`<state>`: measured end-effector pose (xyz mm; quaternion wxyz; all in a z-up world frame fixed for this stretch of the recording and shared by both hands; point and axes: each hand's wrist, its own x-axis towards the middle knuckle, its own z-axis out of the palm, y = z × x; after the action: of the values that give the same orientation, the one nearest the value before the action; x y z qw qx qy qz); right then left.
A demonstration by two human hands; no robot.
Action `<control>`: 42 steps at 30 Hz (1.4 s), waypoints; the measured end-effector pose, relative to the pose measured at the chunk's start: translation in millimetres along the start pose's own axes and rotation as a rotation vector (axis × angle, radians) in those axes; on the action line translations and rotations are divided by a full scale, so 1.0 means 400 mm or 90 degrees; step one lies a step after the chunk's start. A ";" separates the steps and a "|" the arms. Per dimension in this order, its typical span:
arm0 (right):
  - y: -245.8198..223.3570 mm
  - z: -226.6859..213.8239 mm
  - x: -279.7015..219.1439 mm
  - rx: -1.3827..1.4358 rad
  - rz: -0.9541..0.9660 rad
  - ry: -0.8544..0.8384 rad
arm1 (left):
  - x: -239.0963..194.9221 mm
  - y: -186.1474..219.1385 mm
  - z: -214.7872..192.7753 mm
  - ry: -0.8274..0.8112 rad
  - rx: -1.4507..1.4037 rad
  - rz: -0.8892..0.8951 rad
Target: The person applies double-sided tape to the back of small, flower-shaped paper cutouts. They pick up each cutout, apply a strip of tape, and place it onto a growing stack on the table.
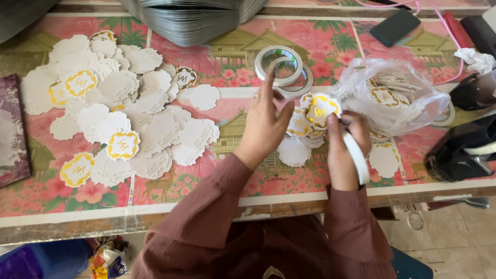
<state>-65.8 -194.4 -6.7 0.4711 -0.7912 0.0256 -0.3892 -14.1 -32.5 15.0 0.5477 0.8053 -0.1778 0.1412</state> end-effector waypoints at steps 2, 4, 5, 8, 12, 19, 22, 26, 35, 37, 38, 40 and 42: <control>0.015 0.009 0.000 -0.068 -0.203 -0.002 | -0.006 0.034 -0.040 -0.060 -0.124 -0.107; -0.012 0.019 -0.011 -0.182 -0.336 -0.054 | -0.016 0.030 -0.056 -0.143 -0.194 -0.257; -0.038 0.024 -0.016 -0.180 -0.336 -0.054 | -0.018 0.020 -0.053 -0.142 -0.192 -0.256; -0.088 0.032 -0.033 -0.222 -0.405 -0.116 | -0.029 -0.024 -0.039 -0.133 -0.257 -0.270; -0.084 0.035 -0.027 -0.167 -0.385 -0.148 | -0.026 -0.070 -0.043 -0.120 -0.292 -0.261; -0.078 0.031 -0.030 -0.167 -0.344 -0.162 | -0.027 -0.087 -0.041 -0.115 -0.280 -0.248; -0.114 0.020 -0.033 -0.143 -0.275 -0.112 | -0.029 -0.072 -0.052 -0.132 -0.224 -0.231; -0.151 -0.037 -0.010 -0.101 -0.194 -0.068 | -0.050 -0.021 -0.081 -0.182 -0.059 -0.200; 0.057 -0.296 0.331 -0.288 0.015 0.020 | -0.149 0.036 -0.150 -0.210 -0.005 -0.142; 0.038 -0.287 0.379 -0.358 0.219 -0.020 | -0.162 0.037 -0.160 -0.218 0.029 -0.119; 0.013 -0.270 0.390 -0.359 0.221 -0.021 | -0.168 0.037 -0.162 -0.219 0.028 -0.121; -0.038 -0.233 0.414 -0.402 0.396 -0.043 | -0.175 0.038 -0.168 -0.216 0.037 -0.099; -0.021 -0.230 0.429 -0.424 0.416 -0.049 | -0.185 0.022 -0.166 -0.206 0.031 -0.092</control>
<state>-8.0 -326.5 124.5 0.2898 -0.8638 0.3793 -0.1613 -86.4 36.3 15.0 0.5009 0.8413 -0.2015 -0.0260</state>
